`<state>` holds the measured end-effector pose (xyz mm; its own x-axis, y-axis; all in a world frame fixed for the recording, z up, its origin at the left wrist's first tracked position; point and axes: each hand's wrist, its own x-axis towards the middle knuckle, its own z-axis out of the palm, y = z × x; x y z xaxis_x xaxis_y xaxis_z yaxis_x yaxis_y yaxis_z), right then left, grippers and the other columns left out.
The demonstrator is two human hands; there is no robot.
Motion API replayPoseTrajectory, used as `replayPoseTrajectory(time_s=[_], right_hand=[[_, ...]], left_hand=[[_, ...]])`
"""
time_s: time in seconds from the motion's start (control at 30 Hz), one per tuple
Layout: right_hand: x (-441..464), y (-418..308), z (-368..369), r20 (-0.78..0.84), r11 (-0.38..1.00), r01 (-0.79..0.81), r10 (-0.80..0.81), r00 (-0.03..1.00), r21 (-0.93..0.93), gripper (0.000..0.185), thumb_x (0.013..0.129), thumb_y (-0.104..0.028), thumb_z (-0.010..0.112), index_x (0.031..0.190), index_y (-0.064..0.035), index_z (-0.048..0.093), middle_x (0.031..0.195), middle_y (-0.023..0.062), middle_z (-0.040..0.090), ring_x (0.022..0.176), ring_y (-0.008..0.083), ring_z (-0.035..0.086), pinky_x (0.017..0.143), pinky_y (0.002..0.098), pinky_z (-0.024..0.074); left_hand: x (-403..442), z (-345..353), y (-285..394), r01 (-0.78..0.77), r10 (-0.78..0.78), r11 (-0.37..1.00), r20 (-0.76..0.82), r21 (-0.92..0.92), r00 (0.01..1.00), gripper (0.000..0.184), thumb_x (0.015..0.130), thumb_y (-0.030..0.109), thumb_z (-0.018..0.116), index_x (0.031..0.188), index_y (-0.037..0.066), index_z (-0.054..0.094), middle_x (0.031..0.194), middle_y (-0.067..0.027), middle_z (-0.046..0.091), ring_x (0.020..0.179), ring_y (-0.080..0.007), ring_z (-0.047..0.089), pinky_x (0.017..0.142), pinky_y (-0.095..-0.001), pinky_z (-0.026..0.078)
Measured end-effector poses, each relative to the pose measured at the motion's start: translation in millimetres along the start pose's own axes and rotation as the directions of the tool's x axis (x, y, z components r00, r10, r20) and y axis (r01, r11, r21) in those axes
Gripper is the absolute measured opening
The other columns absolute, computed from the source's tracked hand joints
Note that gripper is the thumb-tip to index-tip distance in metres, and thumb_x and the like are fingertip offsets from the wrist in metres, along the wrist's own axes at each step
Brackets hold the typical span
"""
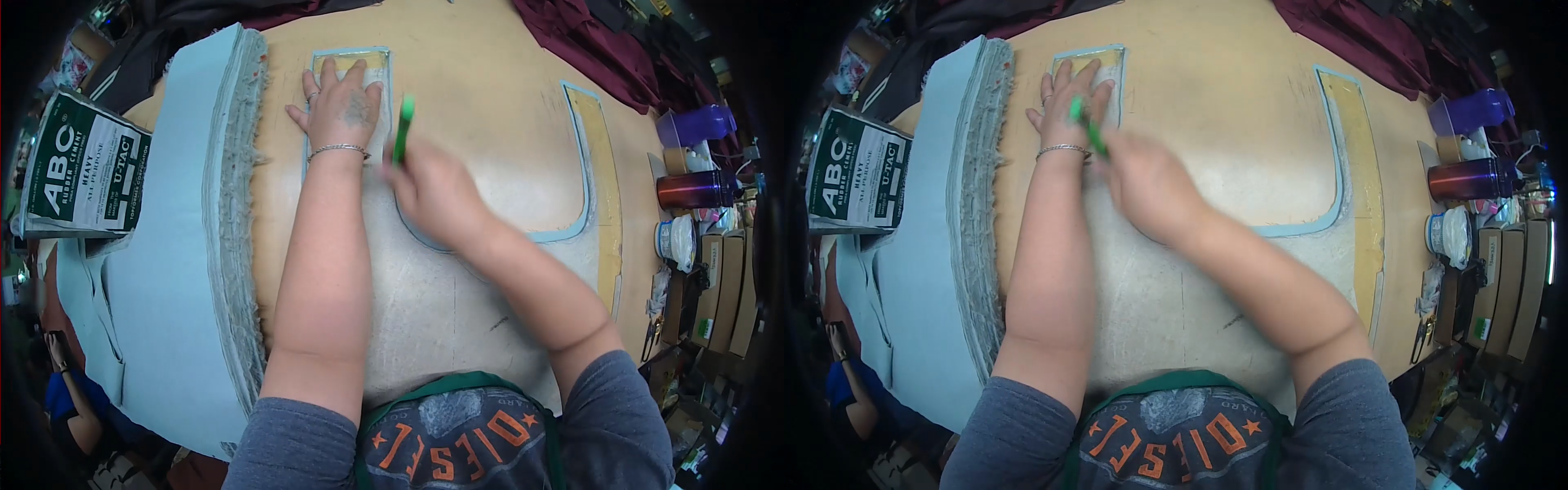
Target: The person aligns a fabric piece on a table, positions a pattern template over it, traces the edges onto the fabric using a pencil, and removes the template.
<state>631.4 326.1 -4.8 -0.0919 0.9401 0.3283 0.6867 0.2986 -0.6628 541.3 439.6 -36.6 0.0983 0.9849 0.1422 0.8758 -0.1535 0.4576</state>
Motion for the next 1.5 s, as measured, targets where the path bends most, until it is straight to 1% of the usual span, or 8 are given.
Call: replayPoseTrajectory(time_s=[0.3,0.43,0.6,0.8,0.87,0.93,1.03,1.5], right_hand=[[-113.8,32.6,-95.3,0.007,0.939,-0.327,0.328,0.945,0.108,0.007,0.077,-0.004,0.059,0.079,-0.0025,0.052,0.079,0.0106,0.054,0.074,0.0225,0.055,0.067,0.0308,0.0431],[-135.0,67.1,-105.8,-0.027,0.793,-0.32,0.389,0.921,0.519,0.006,0.081,-0.007,0.057,0.082,-0.0019,0.054,0.08,0.0062,0.054,0.077,0.0136,0.054,0.068,0.0274,0.0422],[-132.6,65.8,-110.6,-0.019,0.856,-0.31,0.348,0.937,0.415,0.01,0.08,-0.01,0.058,0.079,-0.0017,0.052,0.08,0.0087,0.054,0.076,0.0192,0.055,0.069,0.0289,0.0429],[-132.6,75.7,-105.1,-0.116,0.905,-0.182,0.242,0.963,0.384,0.014,0.078,-0.014,0.059,0.081,-0.0031,0.05,0.08,0.0122,0.054,0.075,0.0265,0.054,0.068,0.0342,0.0435],[-133.5,76.9,-104.3,-0.157,0.918,-0.143,0.213,0.964,0.369,0.014,0.078,-0.013,0.059,0.081,-0.0031,0.049,0.079,0.0119,0.054,0.075,0.0264,0.054,0.068,0.0345,0.0434],[-133.6,73.6,-107.5,-0.16,0.934,-0.143,0.204,0.966,0.327,0.013,0.078,-0.011,0.059,0.08,-0.0027,0.049,0.078,0.0107,0.054,0.073,0.0249,0.054,0.067,0.0331,0.0433],[-132.7,70.4,-109.2,-0.084,0.895,-0.224,0.276,0.957,0.386,0.014,0.077,-0.011,0.059,0.079,-0.002,0.049,0.077,0.0114,0.054,0.076,0.0256,0.053,0.068,0.0331,0.0429],[-141.2,125.8,-193.3,0.115,0.809,-0.497,0.487,0.866,0.314,0.013,0.079,-0.011,0.06,0.083,-0.0035,0.05,0.077,0.004,0.055,0.077,0.0143,0.053,0.071,0.0286,0.0425]], left_hand=[[1.3,-2.7,1.0,-0.002,0.002,0.998,0.004,0.057,1.0,0.042,0.08,0.037,0.053,0.121,0.026,0.049,0.137,-0.0063,0.03,0.128,-0.0319,0.021,0.094,-0.0657,0.015],[3.1,-1.7,0.8,0.007,-0.007,0.995,0.001,0.095,1.0,0.044,0.079,0.039,0.054,0.121,0.026,0.048,0.137,-0.0044,0.031,0.128,-0.0296,0.022,0.093,-0.0657,0.016],[1.6,-4.5,6.5,0.029,-0.026,0.994,-0.037,0.105,0.999,0.042,0.078,0.036,0.057,0.116,0.021,0.053,0.134,-0.0049,0.036,0.126,-0.0294,0.025,0.098,-0.0567,0.019],[-59.2,-20.5,28.6,-0.511,0.393,0.799,-0.367,-0.318,0.843,0.015,0.079,0.004,0.054,0.092,-0.002,0.058,0.092,-0.0153,0.057,0.089,-0.0282,0.053,0.082,-0.0351,0.04],[-141.4,-38.6,80.9,-0.585,0.532,0.687,-0.25,-0.43,0.809,0.007,0.074,0.005,0.057,0.078,-0.001,0.057,0.074,-0.0122,0.058,0.065,-0.0249,0.055,0.06,-0.0322,0.045],[-207.7,-28.1,119.1,-0.704,0.852,0.428,-0.005,-0.567,0.523,0.013,0.066,0.001,0.062,0.078,0.002,0.058,0.072,-0.0113,0.057,0.063,-0.0264,0.055,0.056,-0.0334,0.045],[-237.9,-1.4,147.3,-0.644,0.896,0.443,0.297,-0.624,0.329,0.022,0.069,0.015,0.064,0.089,0.007,0.058,0.088,-0.0085,0.055,0.085,-0.0257,0.053,0.071,-0.0347,0.04],[-237.1,3.3,143.0,-0.659,0.776,0.63,0.317,-0.41,0.545,0.058,0.072,0.037,0.06,0.12,0.008,0.047,0.129,-0.0086,0.04,0.124,-0.0235,0.032,0.092,-0.0345,0.034]])
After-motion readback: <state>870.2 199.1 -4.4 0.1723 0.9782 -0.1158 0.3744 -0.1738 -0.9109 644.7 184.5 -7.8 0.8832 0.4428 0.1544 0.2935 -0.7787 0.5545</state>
